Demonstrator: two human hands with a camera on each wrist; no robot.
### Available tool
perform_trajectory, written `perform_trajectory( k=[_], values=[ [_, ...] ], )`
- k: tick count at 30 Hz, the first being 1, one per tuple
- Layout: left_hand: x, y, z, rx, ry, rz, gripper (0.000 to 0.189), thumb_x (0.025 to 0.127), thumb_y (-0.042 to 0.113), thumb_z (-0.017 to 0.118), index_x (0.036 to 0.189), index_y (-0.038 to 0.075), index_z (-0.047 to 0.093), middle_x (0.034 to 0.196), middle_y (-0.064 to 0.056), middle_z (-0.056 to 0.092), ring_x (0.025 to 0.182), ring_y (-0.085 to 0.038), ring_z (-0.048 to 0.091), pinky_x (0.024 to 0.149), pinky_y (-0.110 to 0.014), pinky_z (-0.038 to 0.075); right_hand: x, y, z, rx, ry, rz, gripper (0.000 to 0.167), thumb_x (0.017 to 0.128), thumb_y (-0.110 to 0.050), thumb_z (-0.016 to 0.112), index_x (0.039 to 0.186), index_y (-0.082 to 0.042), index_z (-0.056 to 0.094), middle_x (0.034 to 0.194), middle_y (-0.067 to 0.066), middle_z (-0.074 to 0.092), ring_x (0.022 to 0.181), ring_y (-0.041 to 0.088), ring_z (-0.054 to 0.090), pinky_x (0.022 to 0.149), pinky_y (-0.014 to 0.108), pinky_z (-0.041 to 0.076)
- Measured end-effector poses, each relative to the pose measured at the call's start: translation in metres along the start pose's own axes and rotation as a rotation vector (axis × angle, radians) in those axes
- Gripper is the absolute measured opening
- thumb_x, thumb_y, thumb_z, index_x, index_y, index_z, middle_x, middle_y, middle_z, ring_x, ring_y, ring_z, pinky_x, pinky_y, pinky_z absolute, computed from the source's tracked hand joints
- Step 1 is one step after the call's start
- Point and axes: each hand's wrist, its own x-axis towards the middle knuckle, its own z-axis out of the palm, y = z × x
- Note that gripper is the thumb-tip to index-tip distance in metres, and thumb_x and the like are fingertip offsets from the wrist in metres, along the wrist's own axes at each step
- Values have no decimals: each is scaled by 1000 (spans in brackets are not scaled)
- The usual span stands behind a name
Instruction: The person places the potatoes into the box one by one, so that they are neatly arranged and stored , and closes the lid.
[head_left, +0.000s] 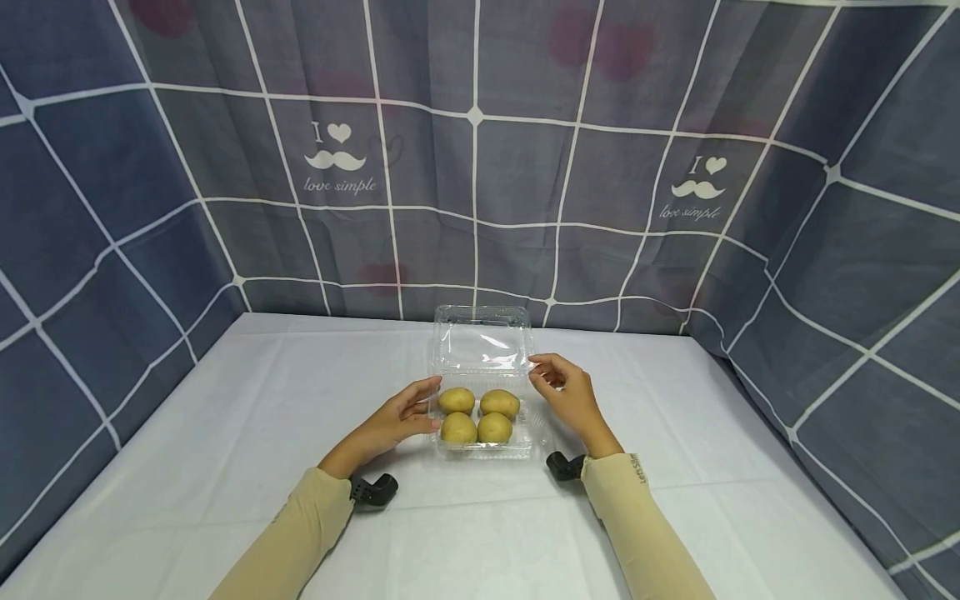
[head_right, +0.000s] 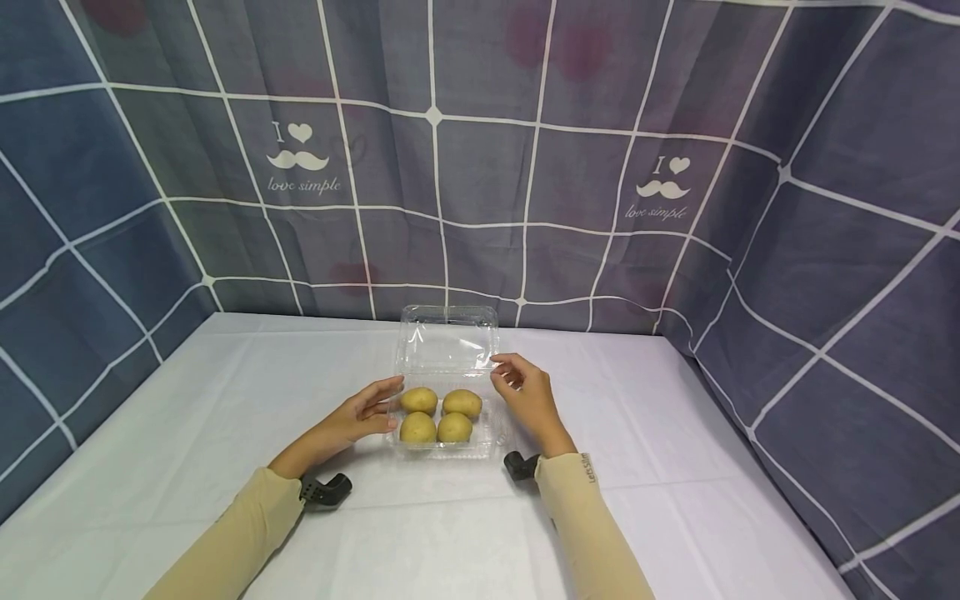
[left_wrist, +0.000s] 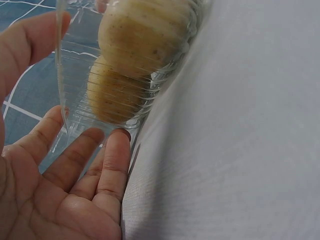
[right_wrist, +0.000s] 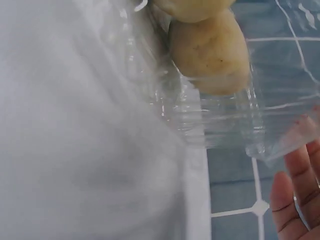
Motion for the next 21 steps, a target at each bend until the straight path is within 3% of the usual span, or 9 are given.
perform_trajectory(
  k=[6,11,15,21],
  values=[
    [0,0,0,-13,1,-2,81,103,7,70,169,-3,25,174,-30,25,153,-51,37,125,-59,36,-1,12,-3,75,37,160,34,101,3,70,134,5,69,97,13,73,73,5,63,67,18,52],
    [0,0,1,-16,2,-6,81,103,7,71,169,-2,25,174,-29,25,153,-51,37,125,-57,37,-2,22,-4,217,36,228,36,102,6,65,138,11,64,92,5,69,71,8,63,63,19,53],
    [1,1,2,-11,-1,-7,80,104,7,70,169,-2,25,174,-30,24,153,-51,37,124,-52,40,-5,27,-4,296,0,277,40,103,6,63,142,11,60,98,2,68,76,8,64,64,19,53],
    [0,3,2,-8,-2,-3,80,104,9,71,169,-3,25,173,-31,25,154,-51,37,125,-51,39,-6,33,-1,371,-90,314,54,101,5,59,153,14,47,117,18,67,86,5,64,71,18,56]
  ],
)
